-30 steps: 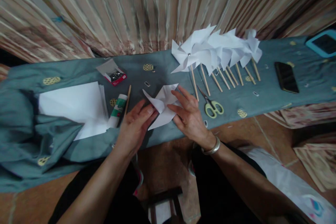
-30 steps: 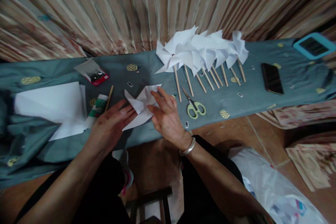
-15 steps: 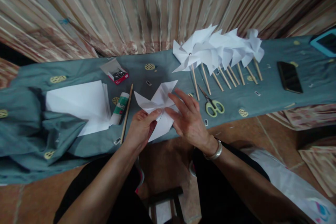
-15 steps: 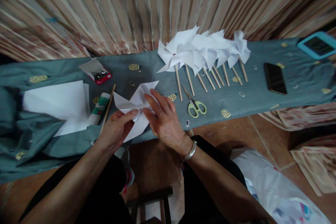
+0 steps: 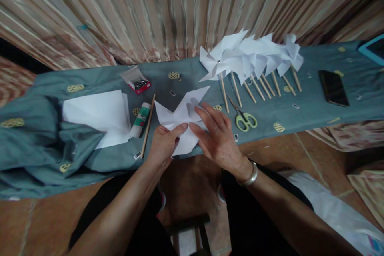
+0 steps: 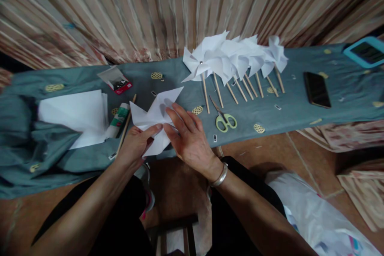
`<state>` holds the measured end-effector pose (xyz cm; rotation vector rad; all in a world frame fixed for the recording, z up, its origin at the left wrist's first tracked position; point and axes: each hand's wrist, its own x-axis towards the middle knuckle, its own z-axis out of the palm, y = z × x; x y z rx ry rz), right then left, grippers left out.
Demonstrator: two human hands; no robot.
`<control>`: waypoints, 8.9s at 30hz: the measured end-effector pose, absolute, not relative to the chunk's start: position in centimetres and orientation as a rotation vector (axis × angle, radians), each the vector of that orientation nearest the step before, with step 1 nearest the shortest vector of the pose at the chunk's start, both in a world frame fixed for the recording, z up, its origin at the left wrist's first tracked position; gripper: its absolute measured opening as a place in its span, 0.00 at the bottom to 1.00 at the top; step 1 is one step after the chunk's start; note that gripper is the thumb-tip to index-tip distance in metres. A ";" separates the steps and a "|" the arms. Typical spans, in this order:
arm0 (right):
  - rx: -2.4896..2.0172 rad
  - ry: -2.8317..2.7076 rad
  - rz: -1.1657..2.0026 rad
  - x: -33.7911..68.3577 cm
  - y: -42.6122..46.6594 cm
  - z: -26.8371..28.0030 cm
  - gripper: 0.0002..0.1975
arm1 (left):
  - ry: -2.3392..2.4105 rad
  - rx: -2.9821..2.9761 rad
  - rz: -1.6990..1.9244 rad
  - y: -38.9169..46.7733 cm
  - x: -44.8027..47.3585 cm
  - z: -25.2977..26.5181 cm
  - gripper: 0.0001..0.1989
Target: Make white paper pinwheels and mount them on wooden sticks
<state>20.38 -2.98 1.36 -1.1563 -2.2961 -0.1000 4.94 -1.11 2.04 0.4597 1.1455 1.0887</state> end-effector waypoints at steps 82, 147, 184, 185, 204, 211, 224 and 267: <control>-1.469 -2.585 0.045 3.0 14.6 4.1 0.15 | 1.232 0.458 1.999 -0.9 -12.3 7.1 0.18; -1.168 -0.868 1.555 8.7 10.4 3.1 0.08 | 1.277 0.510 1.950 -1.2 -10.6 6.0 0.09; -1.251 -1.342 0.896 15.7 -3.7 4.9 0.04 | 1.373 1.110 1.483 0.1 2.6 3.2 0.07; -1.262 -1.344 0.882 15.8 -3.5 4.6 0.04 | 1.378 1.134 1.480 0.1 2.8 3.2 0.07; -1.291 -1.692 0.367 16.6 -3.9 5.2 0.06 | 1.374 1.210 1.466 0.6 3.6 2.5 0.06; -1.329 -1.537 0.604 18.2 -2.3 3.9 0.01 | 1.326 1.194 1.423 0.2 4.2 2.9 0.06; -1.281 -1.426 0.766 18.3 -1.6 3.1 0.01 | 1.287 1.215 1.424 -0.2 4.3 2.4 0.07; -1.313 -1.345 0.918 18.5 -1.3 2.5 0.05 | 1.395 1.322 1.324 -0.3 4.1 2.3 0.08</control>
